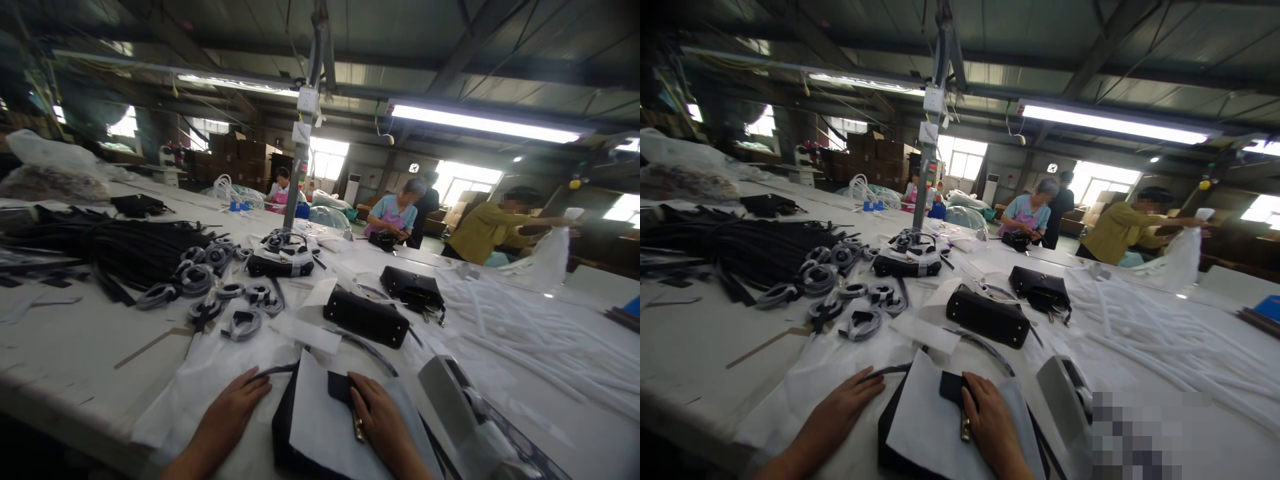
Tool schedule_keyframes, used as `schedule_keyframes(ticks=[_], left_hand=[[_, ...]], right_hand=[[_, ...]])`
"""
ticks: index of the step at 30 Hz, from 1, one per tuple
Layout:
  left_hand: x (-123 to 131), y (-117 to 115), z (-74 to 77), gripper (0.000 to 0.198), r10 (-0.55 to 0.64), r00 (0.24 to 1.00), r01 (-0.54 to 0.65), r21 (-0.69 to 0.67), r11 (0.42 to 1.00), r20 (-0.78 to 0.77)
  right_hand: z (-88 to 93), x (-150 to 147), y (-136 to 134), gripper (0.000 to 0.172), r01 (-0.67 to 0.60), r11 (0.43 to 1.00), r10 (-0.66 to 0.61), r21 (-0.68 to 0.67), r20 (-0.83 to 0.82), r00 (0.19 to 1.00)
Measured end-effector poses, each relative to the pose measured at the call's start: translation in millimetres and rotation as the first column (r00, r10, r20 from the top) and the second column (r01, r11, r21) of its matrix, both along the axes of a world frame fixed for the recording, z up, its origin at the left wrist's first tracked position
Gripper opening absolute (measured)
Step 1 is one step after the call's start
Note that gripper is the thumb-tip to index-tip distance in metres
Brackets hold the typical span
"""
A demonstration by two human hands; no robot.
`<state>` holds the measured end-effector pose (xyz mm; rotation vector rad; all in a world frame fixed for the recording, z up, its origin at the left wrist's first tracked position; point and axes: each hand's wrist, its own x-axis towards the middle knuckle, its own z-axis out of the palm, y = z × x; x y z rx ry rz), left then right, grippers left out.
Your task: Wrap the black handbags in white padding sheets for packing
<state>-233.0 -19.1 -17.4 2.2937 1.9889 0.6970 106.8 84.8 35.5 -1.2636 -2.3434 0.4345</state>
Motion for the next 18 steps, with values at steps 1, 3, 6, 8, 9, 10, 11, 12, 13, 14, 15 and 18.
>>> schedule_keyframes(ticks=[1, 3, 6, 8, 9, 10, 11, 12, 13, 14, 15, 18], left_hand=[[-5.8, 2.9, 0.5, 0.052, 0.010, 1.000, -0.010, -0.005, 1.000, 0.005], [-18.9, 9.1, 2.1, 0.057, 0.045, 0.999, -0.045, -0.009, 0.999, 0.015], [-39.4, 18.2, 5.5, 0.053, 0.132, 0.991, -0.132, -0.003, 0.991, 0.027], [-50.8, 23.5, 7.7, 0.047, 0.191, 0.981, -0.191, 0.003, 0.982, 0.035], [-54.9, 25.7, 8.8, 0.046, 0.211, 0.977, -0.211, 0.003, 0.977, 0.040], [-57.8, 27.3, 9.7, 0.045, 0.222, 0.974, -0.222, 0.000, 0.975, 0.044], [-59.2, 28.3, 10.7, 0.045, 0.227, 0.973, -0.227, -0.008, 0.974, 0.048], [-59.3, 28.6, 11.6, 0.045, 0.226, 0.973, -0.225, -0.019, 0.974, 0.051], [-58.0, 28.0, 12.6, 0.046, 0.220, 0.974, -0.219, -0.032, 0.975, 0.054], [-55.9, 26.6, 13.6, 0.046, 0.213, 0.975, -0.210, -0.046, 0.977, 0.056], [-53.3, 24.5, 14.7, 0.046, 0.204, 0.977, -0.200, -0.061, 0.978, 0.060], [-47.9, 14.9, 18.7, 0.046, 0.171, 0.983, -0.163, -0.098, 0.982, 0.073]], right_hand=[[0.5, 0.1, -0.1, 0.041, 0.000, 1.000, 0.000, -0.007, 0.001, 1.000], [1.9, 0.0, -0.4, 0.041, -0.001, 1.000, 0.001, -0.018, 0.000, 1.000], [4.1, -1.2, -0.7, 0.041, 0.012, 1.000, -0.012, -0.029, -0.012, 1.000], [5.3, -2.4, -0.6, 0.040, 0.025, 0.999, -0.025, -0.032, -0.023, 0.999], [5.8, -2.9, -0.4, 0.040, 0.030, 0.999, -0.031, -0.030, -0.028, 0.999], [6.1, -3.3, -0.3, 0.039, 0.034, 0.999, -0.035, -0.025, -0.034, 0.999], [6.4, -3.6, -0.3, 0.039, 0.035, 0.999, -0.036, -0.020, -0.038, 0.999], [6.6, -3.8, -0.3, 0.038, 0.035, 0.999, -0.035, -0.015, -0.042, 0.999], [6.6, -3.8, -0.3, 0.038, 0.035, 0.999, -0.035, -0.011, -0.046, 0.998], [6.5, -3.7, -0.4, 0.038, 0.034, 0.999, -0.035, -0.008, -0.048, 0.998], [6.4, -3.5, -0.5, 0.039, 0.033, 0.999, -0.033, -0.005, -0.049, 0.998], [5.9, -2.5, -0.8, 0.039, 0.031, 0.999, -0.031, 0.011, -0.042, 0.999]])
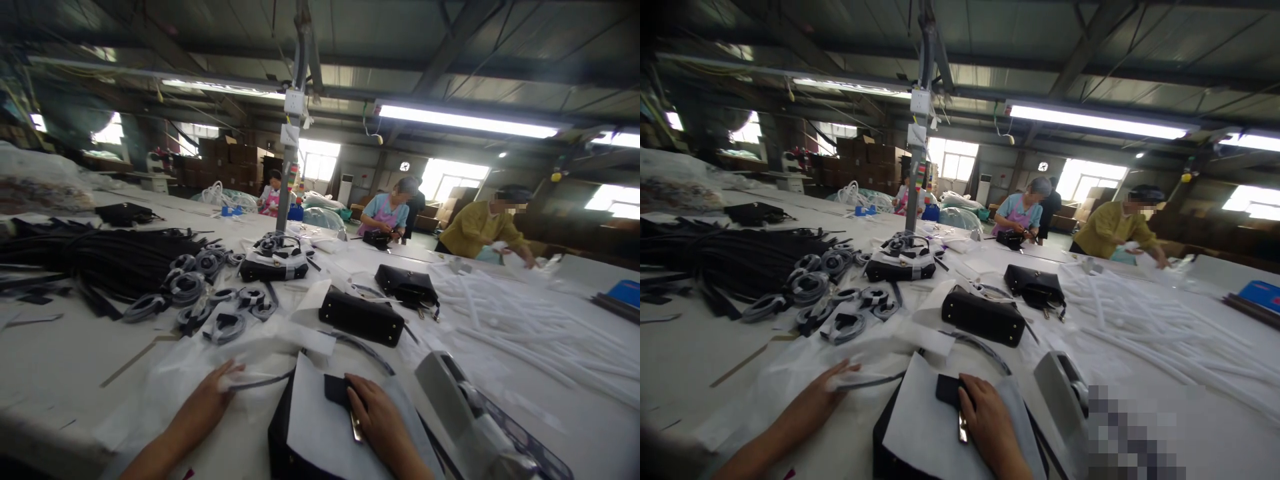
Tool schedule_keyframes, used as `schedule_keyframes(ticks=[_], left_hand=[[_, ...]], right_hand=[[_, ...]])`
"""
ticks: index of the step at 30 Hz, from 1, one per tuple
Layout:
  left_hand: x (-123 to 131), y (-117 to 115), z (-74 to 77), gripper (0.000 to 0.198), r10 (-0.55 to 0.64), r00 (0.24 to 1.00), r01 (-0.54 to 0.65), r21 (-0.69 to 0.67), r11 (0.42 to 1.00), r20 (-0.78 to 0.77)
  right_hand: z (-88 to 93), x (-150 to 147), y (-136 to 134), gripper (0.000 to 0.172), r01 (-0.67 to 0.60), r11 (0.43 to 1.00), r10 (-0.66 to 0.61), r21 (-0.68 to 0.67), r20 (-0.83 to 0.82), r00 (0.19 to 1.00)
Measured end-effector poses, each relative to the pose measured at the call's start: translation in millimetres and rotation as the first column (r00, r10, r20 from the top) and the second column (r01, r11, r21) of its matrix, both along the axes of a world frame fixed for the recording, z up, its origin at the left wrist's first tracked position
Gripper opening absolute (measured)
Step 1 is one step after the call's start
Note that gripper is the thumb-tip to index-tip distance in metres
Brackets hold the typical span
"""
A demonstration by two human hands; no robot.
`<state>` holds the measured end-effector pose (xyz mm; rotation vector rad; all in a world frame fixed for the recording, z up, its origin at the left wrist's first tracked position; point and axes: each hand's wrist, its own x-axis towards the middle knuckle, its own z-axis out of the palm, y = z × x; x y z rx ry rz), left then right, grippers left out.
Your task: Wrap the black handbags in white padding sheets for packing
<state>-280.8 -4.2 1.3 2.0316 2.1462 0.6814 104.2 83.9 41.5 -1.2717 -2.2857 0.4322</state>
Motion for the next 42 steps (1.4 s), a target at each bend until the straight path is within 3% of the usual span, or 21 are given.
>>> schedule_keyframes(ticks=[5, 9, 12, 15, 17, 21, 23, 26, 29, 31, 34, 37, 39, 42], left_hand=[[-16.1, -20.5, 14.0, 0.050, -0.073, 0.997, 0.075, -0.062, 0.995, 0.031], [-25.5, -28.0, 53.9, 0.032, -0.056, 0.998, 0.058, -0.091, 0.994, 0.021], [-0.3, -13.1, 94.4, 0.038, 0.000, 1.000, 0.000, -0.033, 0.999, 0.008], [47.3, 25.3, 114.0, 0.038, -0.153, 0.988, 0.154, 0.009, 0.988, -0.011], [79.1, 60.4, 109.6, 0.037, -0.253, 0.967, 0.254, 0.005, 0.967, -0.030], [118.1, 127.7, 80.0, 0.050, -0.387, 0.919, 0.383, -0.070, 0.921, -0.077], [122.0, 149.4, 64.9, 0.049, -0.395, 0.914, 0.384, -0.115, 0.916, -0.095], [111.1, 162.7, 46.5, 0.044, -0.367, 0.924, 0.348, -0.164, 0.923, -0.107], [89.9, 159.1, 37.2, 0.043, -0.354, 0.930, 0.334, -0.173, 0.926, -0.101], [78.5, 150.6, 40.5, 0.047, -0.342, 0.935, 0.325, -0.156, 0.933, -0.097], [78.7, 128.8, 62.3, 0.057, -0.309, 0.948, 0.300, -0.103, 0.948, -0.083], [104.8, 94.5, 90.6, 0.050, -0.339, 0.940, 0.337, -0.062, 0.940, -0.037], [129.3, 68.4, 99.9, 0.042, -0.488, 0.873, 0.486, -0.056, 0.872, -0.011], [155.9, 37.1, 90.5, 0.052, -0.697, 0.694, 0.711, 0.019, 0.703, -0.178]], right_hand=[[0.3, 0.4, -1.6, 0.039, 0.001, 1.000, -0.002, 0.014, 0.020, 1.000], [0.3, -0.4, -3.9, 0.037, 0.023, 0.999, -0.023, 0.036, -0.001, 1.000], [1.1, -0.9, -5.8, 0.036, 0.025, 0.999, -0.024, 0.039, -0.016, 1.000], [3.6, -1.3, -8.0, 0.036, 0.032, 0.999, -0.031, 0.022, -0.026, 0.999], [5.3, -1.4, -9.4, 0.037, 0.041, 0.999, -0.040, 0.008, -0.029, 0.999], [6.7, -1.4, -11.1, 0.036, 0.059, 0.998, -0.059, -0.010, -0.033, 0.998], [6.3, -1.3, -11.1, 0.035, 0.068, 0.998, -0.068, -0.012, -0.036, 0.997], [4.8, -1.2, -10.6, 0.035, 0.083, 0.997, -0.083, -0.010, -0.041, 0.996], [2.8, -0.7, -10.6, 0.036, 0.085, 0.996, -0.085, -0.005, -0.046, 0.995], [1.8, -0.2, -11.1, 0.037, 0.089, 0.996, -0.089, -0.002, -0.049, 0.995], [1.8, -0.1, -11.3, 0.039, 0.091, 0.996, -0.091, 0.002, -0.041, 0.995], [4.6, -1.3, -9.3, 0.039, 0.084, 0.996, -0.084, 0.006, -0.033, 0.996], [9.1, -1.2, -7.6, 0.039, 0.072, 0.997, -0.071, 0.013, -0.045, 0.996], [23.8, 6.1, -10.2, 0.037, 0.033, 0.999, -0.030, 0.037, -0.090, 0.996]])
